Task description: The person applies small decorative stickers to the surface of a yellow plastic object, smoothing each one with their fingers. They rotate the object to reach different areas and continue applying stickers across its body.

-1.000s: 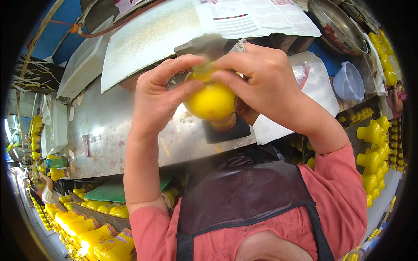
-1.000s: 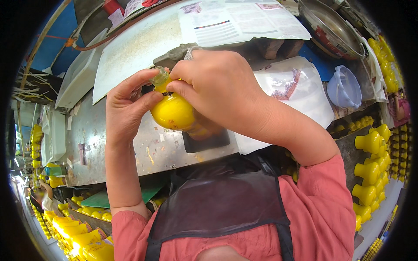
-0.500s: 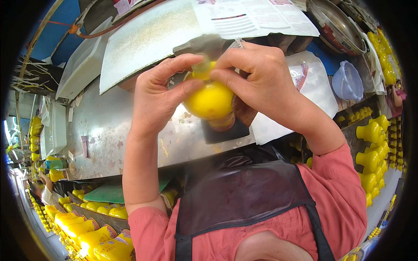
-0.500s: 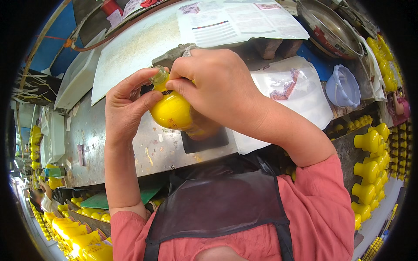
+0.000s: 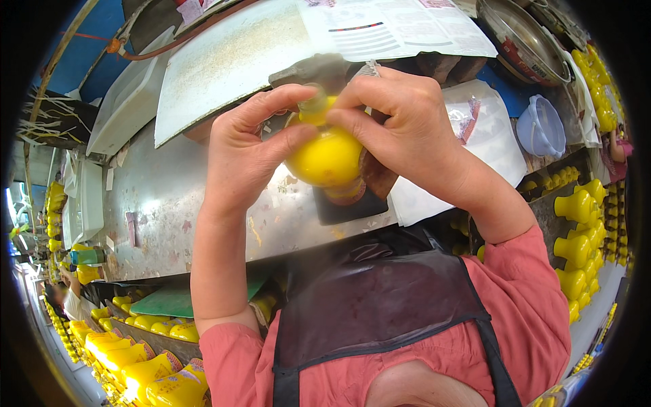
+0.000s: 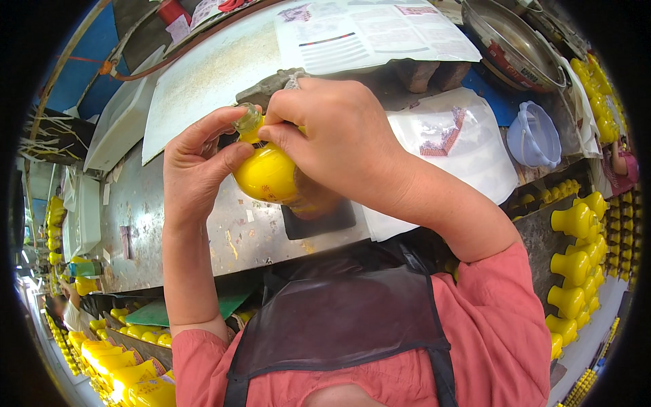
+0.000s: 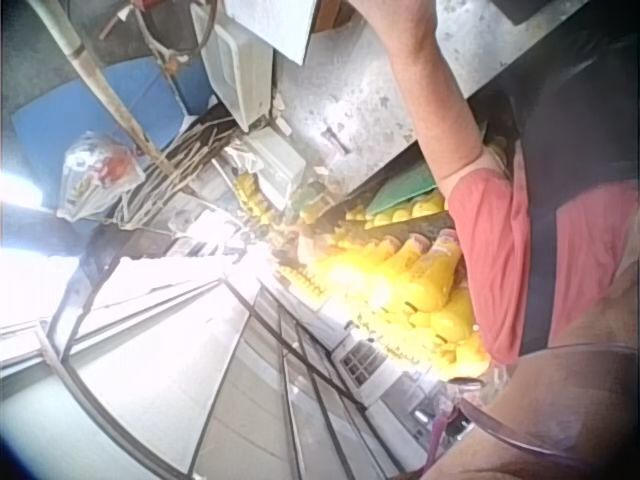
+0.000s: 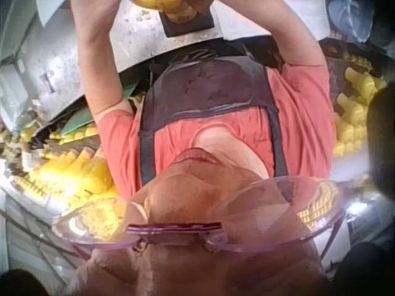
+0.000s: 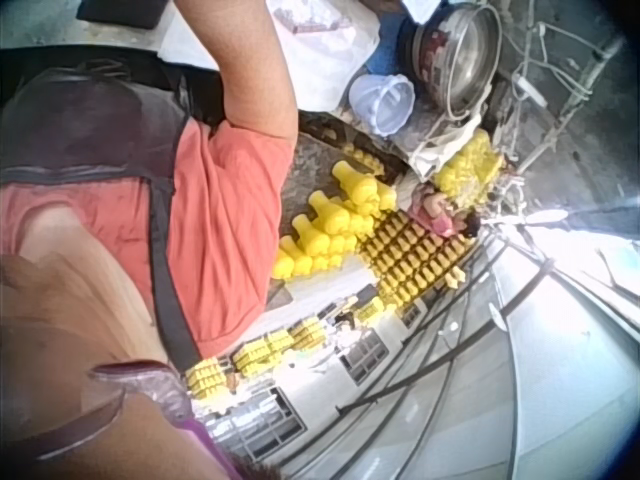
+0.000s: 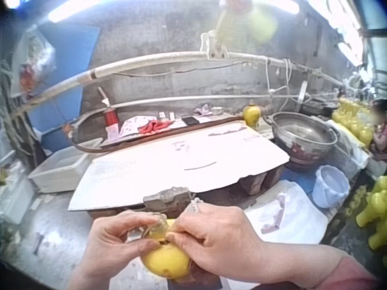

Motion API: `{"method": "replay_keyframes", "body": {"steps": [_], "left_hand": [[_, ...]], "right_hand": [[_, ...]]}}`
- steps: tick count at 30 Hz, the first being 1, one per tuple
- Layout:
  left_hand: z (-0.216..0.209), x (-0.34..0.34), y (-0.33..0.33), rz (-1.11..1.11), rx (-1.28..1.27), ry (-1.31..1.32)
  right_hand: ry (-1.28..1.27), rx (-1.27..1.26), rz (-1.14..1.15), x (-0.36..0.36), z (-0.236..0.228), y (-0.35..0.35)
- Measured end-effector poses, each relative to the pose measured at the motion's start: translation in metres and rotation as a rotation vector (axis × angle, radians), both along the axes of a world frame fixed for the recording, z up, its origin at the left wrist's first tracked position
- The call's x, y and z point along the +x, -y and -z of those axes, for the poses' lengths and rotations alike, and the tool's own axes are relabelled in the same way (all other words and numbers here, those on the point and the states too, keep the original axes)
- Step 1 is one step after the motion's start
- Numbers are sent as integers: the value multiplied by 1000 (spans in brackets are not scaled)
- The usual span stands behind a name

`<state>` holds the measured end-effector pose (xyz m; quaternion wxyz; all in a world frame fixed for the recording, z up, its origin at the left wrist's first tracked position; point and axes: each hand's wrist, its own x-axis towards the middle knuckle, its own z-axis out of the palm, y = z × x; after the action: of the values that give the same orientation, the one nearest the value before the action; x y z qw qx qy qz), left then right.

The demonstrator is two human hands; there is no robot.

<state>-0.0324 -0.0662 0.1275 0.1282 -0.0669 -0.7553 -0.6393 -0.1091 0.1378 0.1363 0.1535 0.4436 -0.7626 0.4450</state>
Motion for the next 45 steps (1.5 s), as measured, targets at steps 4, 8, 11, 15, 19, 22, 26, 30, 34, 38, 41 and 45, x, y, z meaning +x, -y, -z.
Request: {"method": "replay_keyframes", "body": {"steps": [4, 8, 11, 15, 19, 22, 26, 30, 34, 38, 41, 45], "left_hand": [[0, 0, -1, -8, 10, 6], [-1, 0, -2, -18, 15, 7], [-2, 0, -3, -29, 14, 13], [-5, 2, -7, -77, -36, -5], [-6, 2, -16, -158, -129, -62], [-4, 1, -24, -229, -187, -66], [0, -1, -28, -237, -186, -48], [1, 0, -15, -94, 4, 13], [3, 2, -5, -53, -39, 44], [0, -1, -4, -29, -72, 26], [-3, -2, -10, -70, 15, 42], [-6, -3, -19, -157, -13, 52]], "right_hand": [[2, -9, 1, 0, 1, 0], [19, -13, 2, 0, 2, 0], [9, 4, -1, 0, 1, 1], [31, 9, 7, 2, 0, 0], [64, 20, -7, -2, 2, -2], [208, -55, -76, -10, 5, -3], [253, 72, -56, -22, 6, -8], [411, 94, -143, -34, 3, -8], [458, 106, -186, -40, 0, -5], [487, 117, -186, -41, -1, -3], [506, 117, -172, -39, -1, -2], [515, 100, -153, -37, 0, 0]]}}
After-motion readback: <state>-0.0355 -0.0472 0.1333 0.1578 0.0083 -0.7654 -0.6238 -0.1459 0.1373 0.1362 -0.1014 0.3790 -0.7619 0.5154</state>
